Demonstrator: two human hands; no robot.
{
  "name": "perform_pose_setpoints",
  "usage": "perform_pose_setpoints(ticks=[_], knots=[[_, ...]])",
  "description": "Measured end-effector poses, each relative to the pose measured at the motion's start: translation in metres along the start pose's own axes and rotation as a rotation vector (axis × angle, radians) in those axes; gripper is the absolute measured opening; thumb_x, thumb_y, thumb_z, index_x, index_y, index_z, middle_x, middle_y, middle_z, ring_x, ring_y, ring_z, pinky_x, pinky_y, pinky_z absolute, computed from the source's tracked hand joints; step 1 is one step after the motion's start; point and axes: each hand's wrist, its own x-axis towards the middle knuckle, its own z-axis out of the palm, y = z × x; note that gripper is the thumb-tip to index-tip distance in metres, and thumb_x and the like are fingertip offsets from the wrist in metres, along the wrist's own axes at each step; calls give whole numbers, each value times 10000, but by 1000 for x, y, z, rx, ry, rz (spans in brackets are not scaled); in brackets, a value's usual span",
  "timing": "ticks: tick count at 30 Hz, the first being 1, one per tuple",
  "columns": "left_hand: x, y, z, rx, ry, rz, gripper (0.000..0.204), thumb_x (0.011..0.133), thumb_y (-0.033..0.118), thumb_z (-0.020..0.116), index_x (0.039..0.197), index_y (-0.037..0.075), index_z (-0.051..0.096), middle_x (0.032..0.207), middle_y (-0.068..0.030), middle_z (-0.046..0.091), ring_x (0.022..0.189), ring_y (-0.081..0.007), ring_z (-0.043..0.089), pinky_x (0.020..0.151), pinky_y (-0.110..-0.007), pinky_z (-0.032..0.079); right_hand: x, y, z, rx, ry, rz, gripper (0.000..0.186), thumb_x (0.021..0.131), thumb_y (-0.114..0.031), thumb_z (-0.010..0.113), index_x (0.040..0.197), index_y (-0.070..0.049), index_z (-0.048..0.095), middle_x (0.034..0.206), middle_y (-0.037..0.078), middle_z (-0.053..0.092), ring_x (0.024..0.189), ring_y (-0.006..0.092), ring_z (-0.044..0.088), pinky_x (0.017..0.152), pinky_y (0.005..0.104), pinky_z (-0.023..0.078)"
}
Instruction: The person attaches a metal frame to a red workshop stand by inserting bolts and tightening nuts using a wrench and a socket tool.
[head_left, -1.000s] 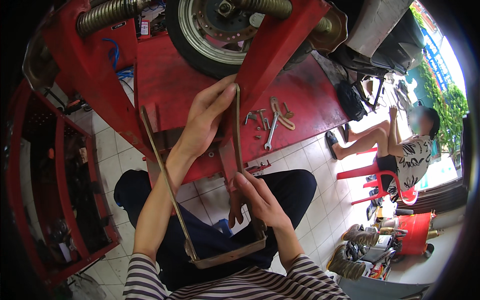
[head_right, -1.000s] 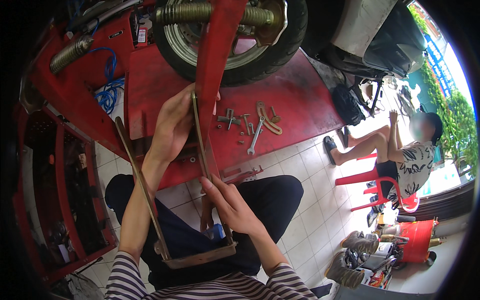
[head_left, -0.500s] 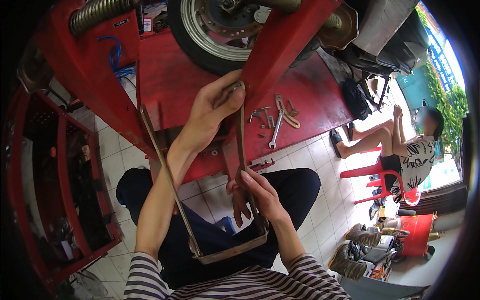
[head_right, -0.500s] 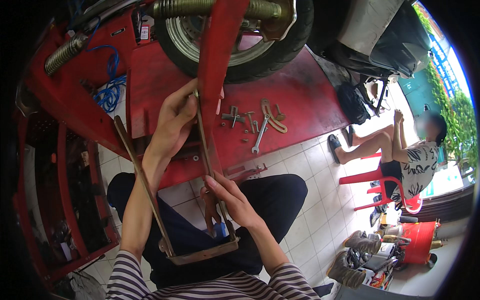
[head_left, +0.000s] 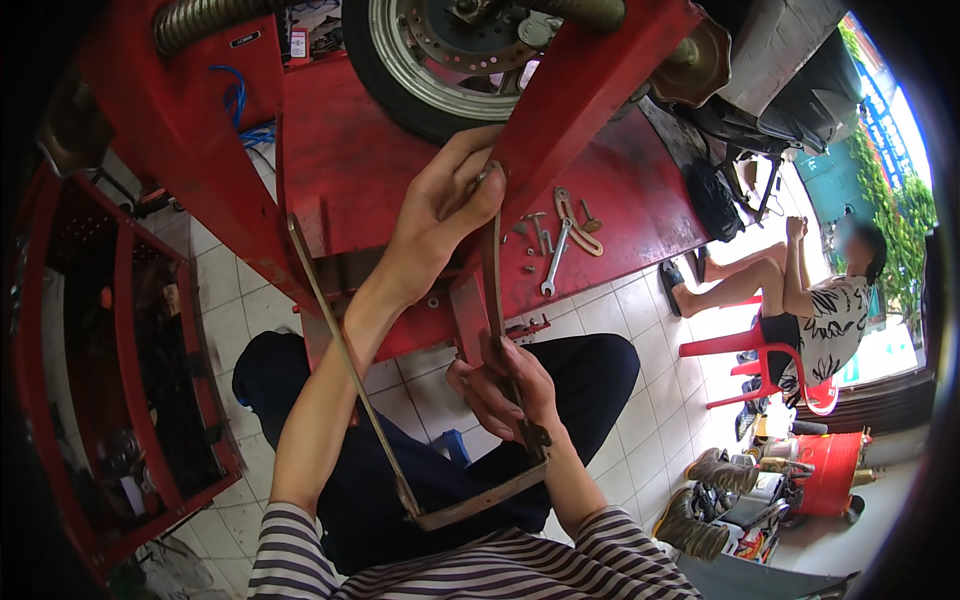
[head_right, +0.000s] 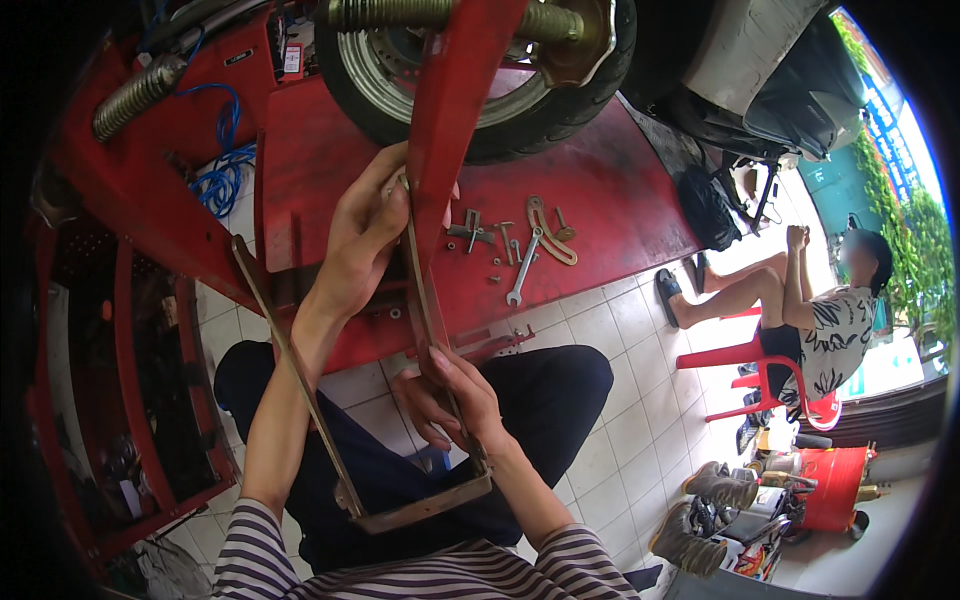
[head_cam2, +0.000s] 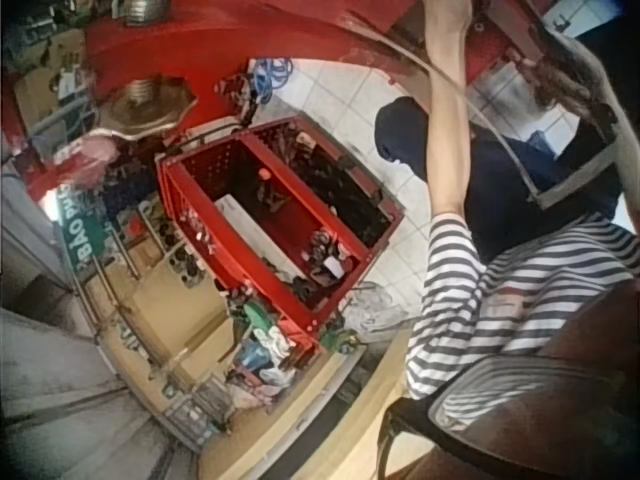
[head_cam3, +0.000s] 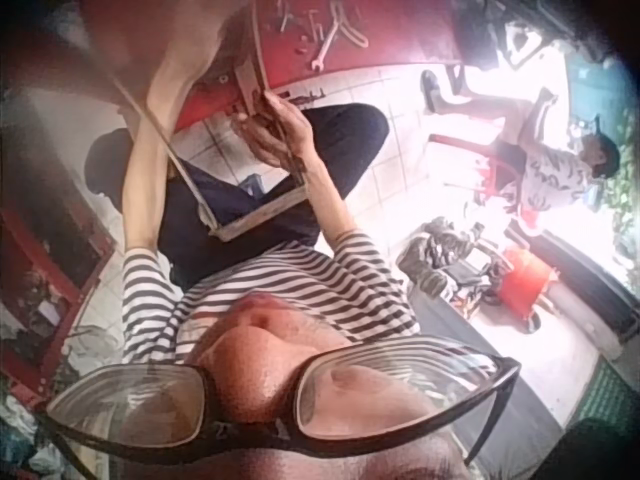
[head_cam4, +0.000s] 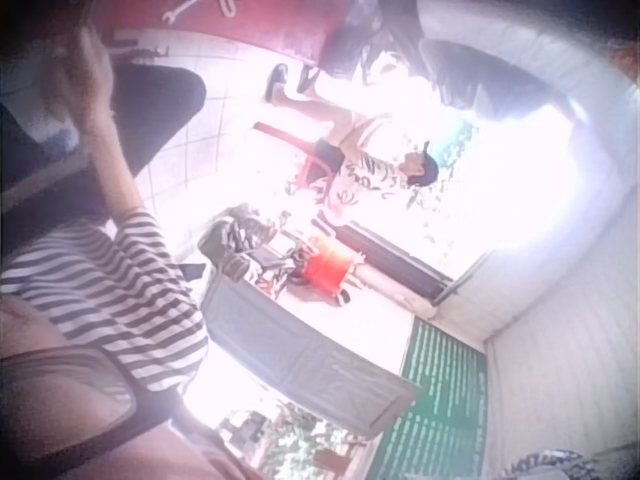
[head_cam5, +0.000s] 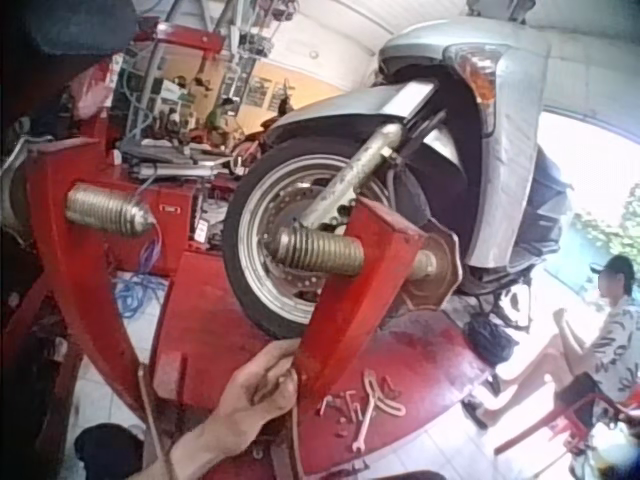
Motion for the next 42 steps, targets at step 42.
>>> perform_pose_setpoints(ticks=[42], knots=[[-191, 35, 21, -567, 721, -186, 349, 988, 134, 540, 1307, 6, 484, 1357, -152, 526, 1212, -266, 523, 971, -358, 451, -8, -25, 52, 330, 131, 199, 356, 1060, -365, 383, 760, -173, 378, 422, -61, 213, 303, 76, 182, 501, 254, 344]])
